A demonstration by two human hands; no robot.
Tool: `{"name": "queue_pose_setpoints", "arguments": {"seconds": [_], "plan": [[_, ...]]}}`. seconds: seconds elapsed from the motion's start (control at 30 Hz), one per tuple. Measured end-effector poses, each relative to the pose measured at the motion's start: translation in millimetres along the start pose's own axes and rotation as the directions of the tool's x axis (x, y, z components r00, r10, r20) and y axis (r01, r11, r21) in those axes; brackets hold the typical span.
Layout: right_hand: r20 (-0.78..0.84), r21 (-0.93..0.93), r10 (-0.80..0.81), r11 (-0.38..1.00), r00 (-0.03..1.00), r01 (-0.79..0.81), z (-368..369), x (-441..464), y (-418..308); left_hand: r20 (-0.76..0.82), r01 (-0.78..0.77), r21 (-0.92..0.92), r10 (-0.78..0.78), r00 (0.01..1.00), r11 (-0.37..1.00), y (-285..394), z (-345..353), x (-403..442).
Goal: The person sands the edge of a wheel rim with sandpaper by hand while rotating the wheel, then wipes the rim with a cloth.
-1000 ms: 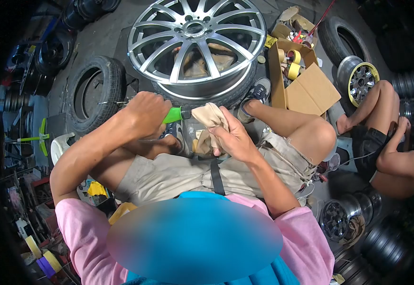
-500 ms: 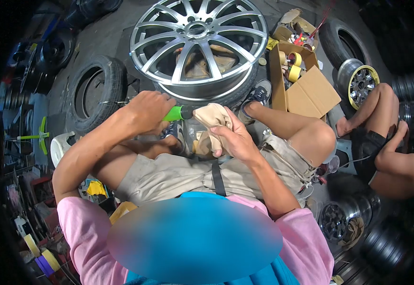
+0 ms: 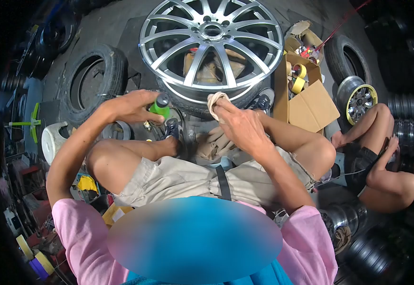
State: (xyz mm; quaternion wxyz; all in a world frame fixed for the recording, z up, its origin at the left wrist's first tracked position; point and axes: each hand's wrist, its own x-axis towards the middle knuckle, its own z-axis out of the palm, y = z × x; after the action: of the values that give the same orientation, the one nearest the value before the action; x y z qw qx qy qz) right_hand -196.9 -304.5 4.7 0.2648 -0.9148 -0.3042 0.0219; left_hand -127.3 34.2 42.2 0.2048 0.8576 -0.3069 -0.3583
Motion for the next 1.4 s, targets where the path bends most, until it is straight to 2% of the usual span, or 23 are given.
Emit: {"name": "queue_pose_setpoints", "arguments": {"seconds": [0.03, 0.07, 0.1, 0.13, 0.23, 0.27, 0.33, 0.37, 0.43, 0.47, 0.53, 0.57, 0.6, 0.73, 0.83, 1.0, 1.1, 1.13, 1.27, 1.4], "plan": [[-0.001, -0.097, -0.024, 0.995, 1.000, 0.024, 1.9, 3.4, 3.3, -0.003, 0.003, -0.008, -0.003, 1.000, 1.000, -11.2, 0.9, -8.1], [-0.019, -0.127, -0.057, 0.990, 0.998, 0.054, 2.2, 7.4, 4.8, -0.043, 0.041, -0.093, -0.045, 0.998, 0.995, -23.2, 1.3, -16.8], [-0.012, -0.126, -0.060, 0.990, 0.998, 0.058, 2.8, 10.2, 6.4, -0.080, 0.075, -0.178, -0.091, 0.993, 0.981, -34.9, 1.3, -25.0], [0.015, -0.150, -0.065, 0.986, 0.998, 0.067, 3.3, 12.4, 8.4, -0.081, 0.076, -0.183, -0.093, 0.992, 0.980, -44.0, 2.1, -34.1], [0.082, -0.188, -0.071, 0.978, 0.994, 0.086, 1.8, 20.0, 8.0, -0.238, 0.095, -0.448, -0.221, 0.946, 0.889, -61.7, 12.6, -68.3], [0.118, -0.204, -0.075, 0.974, 0.990, 0.098, 0.3, 22.7, 5.5, -0.233, 0.097, -0.453, -0.223, 0.947, 0.886, -69.5, 19.8, -77.8], [0.155, -0.214, -0.057, 0.973, 0.986, 0.090, 0.2, 32.1, -2.7, -0.380, 0.174, -0.512, -0.404, 0.832, 0.841, -87.6, 41.5, -96.1], [0.185, -0.227, -0.041, 0.970, 0.982, 0.084, -0.1, 35.8, -5.4, -0.377, 0.177, -0.514, -0.406, 0.832, 0.839, -101.4, 58.2, -105.3], [0.173, -0.207, -0.049, 0.975, 0.984, 0.084, -2.1, 40.3, -6.7, -0.522, 0.070, -0.633, -0.492, 0.697, 0.771, -124.3, 98.0, -117.4], [0.159, -0.187, -0.057, 0.978, 0.986, 0.087, -1.4, 42.5, -7.3, -0.520, 0.073, -0.635, -0.495, 0.696, 0.769, -119.5, 115.0, -123.7], [0.140, -0.168, -0.062, 0.982, 0.988, 0.086, -6.0, 34.3, 2.9, -0.398, 0.046, -0.857, -0.716, 0.573, 0.513, -107.1, 146.0, -132.1], [0.123, -0.151, -0.062, 0.985, 0.990, 0.081, -8.6, 30.0, 7.0, -0.349, 0.025, -0.905, -0.773, 0.530, 0.425, -104.8, 163.4, -137.2], [0.201, -0.143, 0.037, 0.990, 0.979, -0.008, -15.1, 31.3, 3.2, -0.319, 0.018, -0.926, -0.807, 0.497, 0.377, -103.4, 180.7, -139.7], [0.243, -0.190, 0.034, 0.982, 0.969, 0.013, -3.5, 48.6, -9.4, -0.253, 0.067, -0.950, -0.879, 0.403, 0.305, -105.5, 257.5, -148.2], [0.178, -0.202, -0.050, 0.976, 0.983, 0.086, 2.8, 51.7, -14.4, -0.250, 0.114, -0.945, -0.902, 0.351, 0.306, -108.5, 299.5, -150.3], [0.212, -0.227, 0.012, 0.973, 0.977, 0.038, -16.7, 38.2, -1.7, -0.278, 0.162, -0.931, -0.925, 0.258, 0.325, -119.2, 347.2, -151.3], [0.177, -0.240, -0.067, 0.965, 0.982, 0.109, -1.4, 51.3, -9.9, -0.321, 0.192, -0.914, -0.927, 0.194, 0.357, -123.6, 368.1, -153.1], [0.199, -0.268, -0.048, 0.958, 0.979, 0.101, 3.8, 56.5, -17.7, -0.336, 0.201, -0.909, -0.927, 0.169, 0.366, -124.7, 374.6, -154.5], [0.223, -0.276, -0.016, 0.958, 0.975, 0.079, -3.5, 53.8, -19.5, -0.349, 0.227, -0.910, -0.937, 0.030, 0.347, -127.2, 397.9, -164.3], [0.221, -0.298, -0.035, 0.949, 0.975, 0.102, -23.5, 31.4, -0.9, -0.313, 0.170, -0.942, -0.942, -0.122, 0.291, -140.3, 437.2, -176.5]]}}
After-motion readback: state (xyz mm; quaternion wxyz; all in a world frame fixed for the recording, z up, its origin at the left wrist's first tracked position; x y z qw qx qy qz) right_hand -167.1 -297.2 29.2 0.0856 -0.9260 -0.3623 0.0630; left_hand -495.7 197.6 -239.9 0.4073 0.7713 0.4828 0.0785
